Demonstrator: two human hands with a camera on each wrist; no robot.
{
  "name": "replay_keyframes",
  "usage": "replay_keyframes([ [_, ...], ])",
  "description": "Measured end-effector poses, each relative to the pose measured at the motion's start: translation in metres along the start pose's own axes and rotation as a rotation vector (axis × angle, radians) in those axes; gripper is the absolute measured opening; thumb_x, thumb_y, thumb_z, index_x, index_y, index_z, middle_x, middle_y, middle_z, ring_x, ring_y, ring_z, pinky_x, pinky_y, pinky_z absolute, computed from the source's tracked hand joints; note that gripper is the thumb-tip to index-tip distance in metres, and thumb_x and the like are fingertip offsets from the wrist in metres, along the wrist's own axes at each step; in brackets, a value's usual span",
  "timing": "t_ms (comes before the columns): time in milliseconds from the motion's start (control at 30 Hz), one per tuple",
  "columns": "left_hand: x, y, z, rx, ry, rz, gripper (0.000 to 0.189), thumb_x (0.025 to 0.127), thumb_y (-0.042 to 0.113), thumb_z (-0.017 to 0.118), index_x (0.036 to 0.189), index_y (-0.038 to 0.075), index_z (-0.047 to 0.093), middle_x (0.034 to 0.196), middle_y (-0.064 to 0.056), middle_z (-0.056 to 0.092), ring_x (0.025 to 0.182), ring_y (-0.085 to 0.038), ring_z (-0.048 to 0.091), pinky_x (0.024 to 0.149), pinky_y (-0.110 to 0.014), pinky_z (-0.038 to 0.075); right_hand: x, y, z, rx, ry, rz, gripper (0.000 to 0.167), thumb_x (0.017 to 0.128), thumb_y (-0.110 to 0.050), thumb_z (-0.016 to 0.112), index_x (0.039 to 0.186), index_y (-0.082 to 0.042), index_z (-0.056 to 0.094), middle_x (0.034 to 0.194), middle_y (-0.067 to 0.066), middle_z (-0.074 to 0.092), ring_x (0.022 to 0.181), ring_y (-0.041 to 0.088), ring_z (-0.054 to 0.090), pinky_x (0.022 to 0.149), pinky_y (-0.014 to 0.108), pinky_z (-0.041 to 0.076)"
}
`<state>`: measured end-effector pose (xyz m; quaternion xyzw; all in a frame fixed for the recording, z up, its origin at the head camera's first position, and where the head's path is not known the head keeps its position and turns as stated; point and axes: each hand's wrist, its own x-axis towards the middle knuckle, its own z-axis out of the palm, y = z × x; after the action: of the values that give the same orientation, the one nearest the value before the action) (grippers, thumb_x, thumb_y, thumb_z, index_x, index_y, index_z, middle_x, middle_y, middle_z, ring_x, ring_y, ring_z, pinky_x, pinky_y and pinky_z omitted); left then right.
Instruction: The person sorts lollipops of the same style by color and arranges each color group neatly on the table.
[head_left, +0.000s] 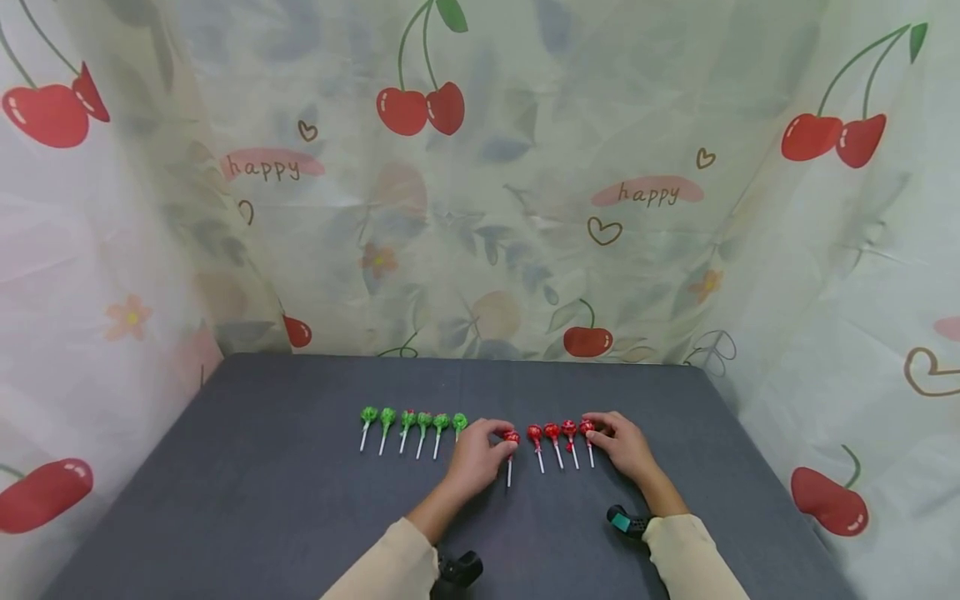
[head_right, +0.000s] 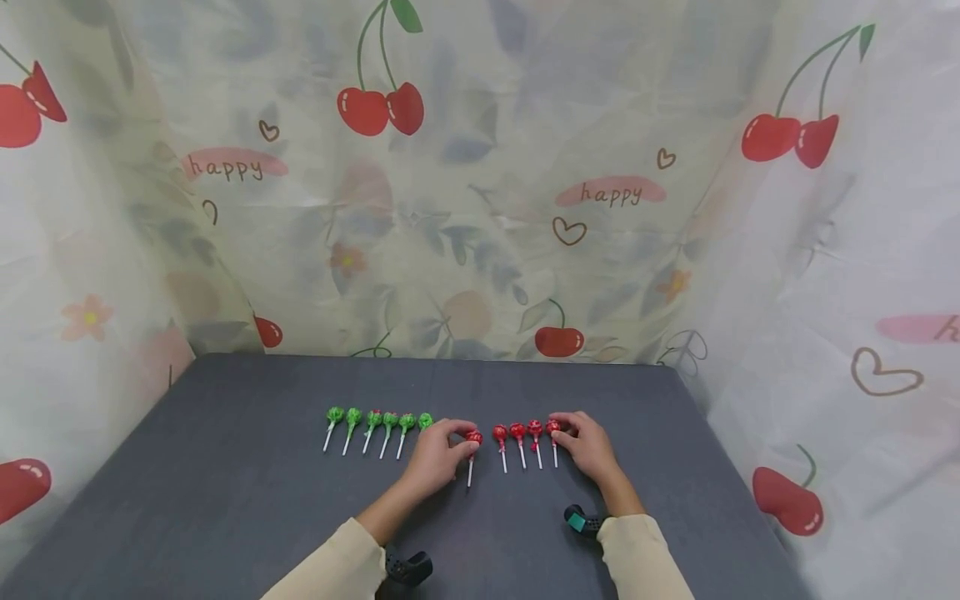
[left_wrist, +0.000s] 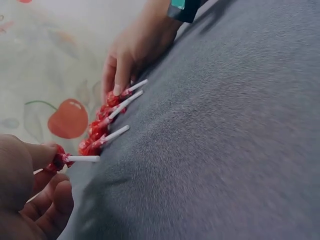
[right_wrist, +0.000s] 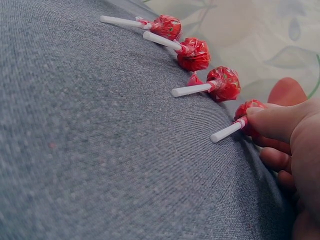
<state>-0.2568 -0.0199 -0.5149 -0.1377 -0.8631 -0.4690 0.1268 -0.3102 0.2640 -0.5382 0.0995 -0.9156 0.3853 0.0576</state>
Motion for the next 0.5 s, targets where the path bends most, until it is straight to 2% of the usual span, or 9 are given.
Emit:
replay_keyframes([
  [200,0.009,-0.001,0.013,0.096,0.011,-0.053,0.021,0.083,0.014,0.076,0.102,0.006,0.074,0.092,-0.005,0.067,0.089,-0.023,0.063,0.08,-0.037,0.047,-0.001,-0.001,0.001,-0.003,-0.006,0.012,0.029,0.091,-0.014,0.069,0.12,-0.008,0.068,0.1,0.005,0.06,0.085,0.02,0.052,0.074,0.036,0.041],
  [500,0.021,0.0,0.024,0.2,-0.033,-0.168,0.019,0.086,0.02,0.074,0.103,0.011,0.074,0.093,-0.002,0.066,0.089,-0.021,0.062,0.079,-0.038,0.048,0.0,0.0,0.0,0.002,0.001,-0.011,0.029,0.091,-0.015,0.069,0.119,-0.007,0.068,0.099,0.005,0.06,0.083,0.019,0.051,0.073,0.036,0.041],
])
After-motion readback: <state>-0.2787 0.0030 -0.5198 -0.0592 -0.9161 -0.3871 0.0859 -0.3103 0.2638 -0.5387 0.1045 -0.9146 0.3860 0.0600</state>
